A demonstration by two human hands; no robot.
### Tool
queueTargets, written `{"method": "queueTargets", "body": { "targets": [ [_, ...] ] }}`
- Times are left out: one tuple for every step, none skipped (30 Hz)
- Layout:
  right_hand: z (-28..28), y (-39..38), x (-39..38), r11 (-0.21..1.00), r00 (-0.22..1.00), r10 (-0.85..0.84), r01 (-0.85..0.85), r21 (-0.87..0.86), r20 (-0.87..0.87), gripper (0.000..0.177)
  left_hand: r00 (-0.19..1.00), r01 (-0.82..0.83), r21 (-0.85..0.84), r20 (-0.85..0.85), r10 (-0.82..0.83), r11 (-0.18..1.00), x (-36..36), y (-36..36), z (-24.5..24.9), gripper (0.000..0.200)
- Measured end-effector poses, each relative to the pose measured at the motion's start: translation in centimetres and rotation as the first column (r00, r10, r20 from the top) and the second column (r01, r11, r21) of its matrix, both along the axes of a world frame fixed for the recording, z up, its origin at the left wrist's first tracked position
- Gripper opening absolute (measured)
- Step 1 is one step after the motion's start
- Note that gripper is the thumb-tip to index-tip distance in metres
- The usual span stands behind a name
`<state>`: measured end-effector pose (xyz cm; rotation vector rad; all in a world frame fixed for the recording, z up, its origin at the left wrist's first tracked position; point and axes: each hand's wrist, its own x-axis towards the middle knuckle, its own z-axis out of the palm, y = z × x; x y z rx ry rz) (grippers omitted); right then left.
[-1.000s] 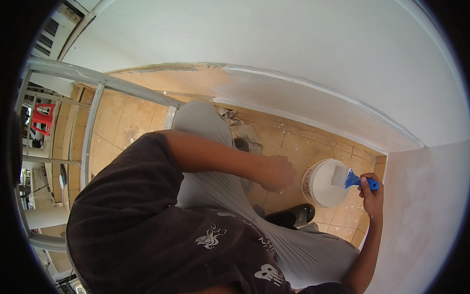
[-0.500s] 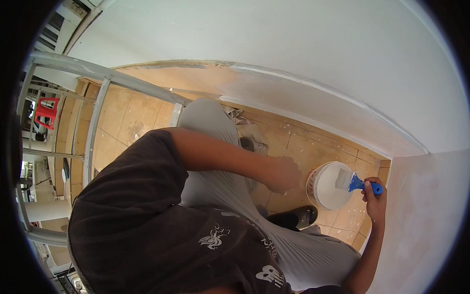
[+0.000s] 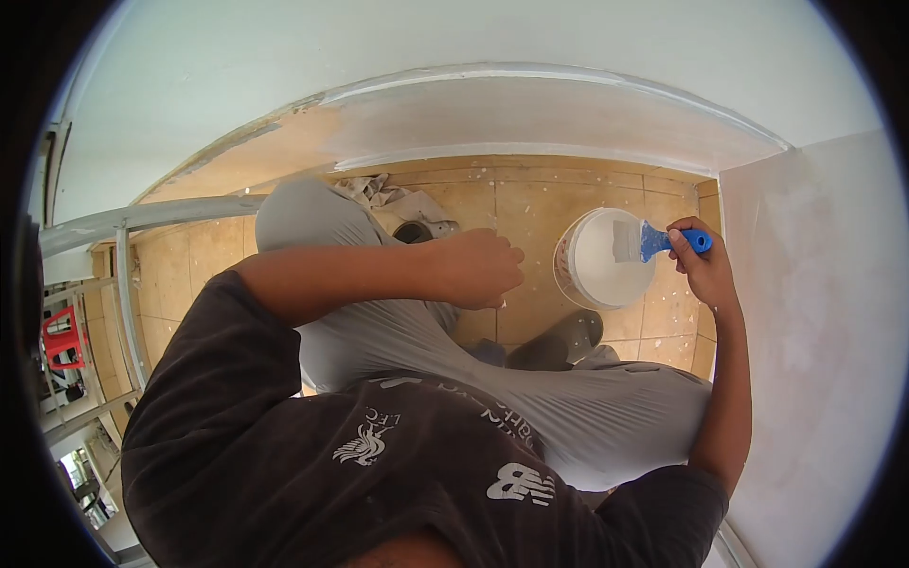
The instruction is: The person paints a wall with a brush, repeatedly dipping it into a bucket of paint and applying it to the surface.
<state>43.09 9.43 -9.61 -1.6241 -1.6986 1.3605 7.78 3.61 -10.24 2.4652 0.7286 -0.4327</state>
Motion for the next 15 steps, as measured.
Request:
{"method": "queueTargets", "body": {
  "targets": [
    [-0.12,0.03,-0.06,1.0,1.0,-0.001,0.001,-0.003,0.0,0.025,1.0,-0.002,0.0,-0.002,0.002,1.0,0.0,-0.03,0.12,0.03],
    [-0.16,0.02,-0.14,1.0,1.0,-0.009,0.009,-0.006,0.004,0.025,1.0,0.001,0.001,-0.001,-0.001,1.0,0.13,-0.01,0.21,0.03],
    [-0.01,-0.04,-0.01,1.0,1.0,-0.016,0.016,-0.007,0.01,0.025,1.0,0.003,0.0,0.004,-0.003,1.0,0.2,-0.01,0.27,0.03],
    [0.24,-0.04,0.06,1.0,1.0,-0.014,0.014,-0.013,0.026,0.025,1.0,0.001,0.001,0.008,-0.001,1.0,0.09,-0.01,0.35,0.03],
    [0.36,-0.02,-0.08,1.0,0.999,-0.007,0.008,-0.019,0.038,0.025,1.0,-0.006,0.0,0.008,0.006,1.0,0.05,0.03,0.41,0.03],
    [0.34,0.04,-0.09,1.0,0.999,0.005,-0.003,-0.029,0.045,0.025,1.0,0.002,0.001,0.011,-0.002,1.0,0.09,0.07,0.42,0.03],
    [0.15,0.14,0.07,0.999,0.999,0.011,-0.01,-0.03,0.038,0.026,1.0,0.005,0.001,0.011,-0.005,1.0,0.02,0.07,0.44,0.03],
    [0.13,0.07,0.07,1.0,0.999,0.001,0.0,-0.026,0.04,0.026,1.0,0.005,0.002,0.009,-0.005,1.0,-0.06,0.07,0.47,0.03],
    [0.18,0.05,-0.03,1.0,0.999,-0.005,0.006,-0.021,0.042,0.026,1.0,0.009,0.008,0.013,-0.009,1.0,-0.09,0.09,0.49,0.03],
    [0.2,0.06,-0.19,1.0,0.999,-0.01,0.01,-0.017,0.042,0.026,1.0,0.009,0.014,0.016,-0.01,1.0,-0.08,0.08,0.51,0.03],
    [0.24,0.06,-0.28,1.0,0.999,-0.003,0.004,-0.013,0.038,0.026,1.0,0.009,0.019,0.017,-0.009,1.0,-0.13,0.04,0.53,0.03],
    [0.32,0.05,-0.27,1.0,0.999,0.003,-0.002,-0.009,0.034,0.026,1.0,0.004,0.015,0.016,-0.004,1.0,-0.18,0.05,0.54,0.03],
    [0.31,0.04,-0.27,1.0,0.999,0.006,-0.006,-0.006,0.032,0.025,1.0,0.002,0.011,0.015,-0.002,1.0,-0.16,0.07,0.53,0.03],
    [0.18,0.1,-0.33,1.0,0.999,0.019,-0.018,-0.011,0.027,0.025,1.0,0.004,0.007,0.017,-0.004,1.0,-0.1,0.07,0.52,0.03],
    [0.04,0.2,-0.33,1.0,0.999,0.025,-0.024,-0.014,0.025,0.025,1.0,-0.003,0.008,0.018,0.003,1.0,-0.2,0.01,0.5,0.03]
  ]
}}
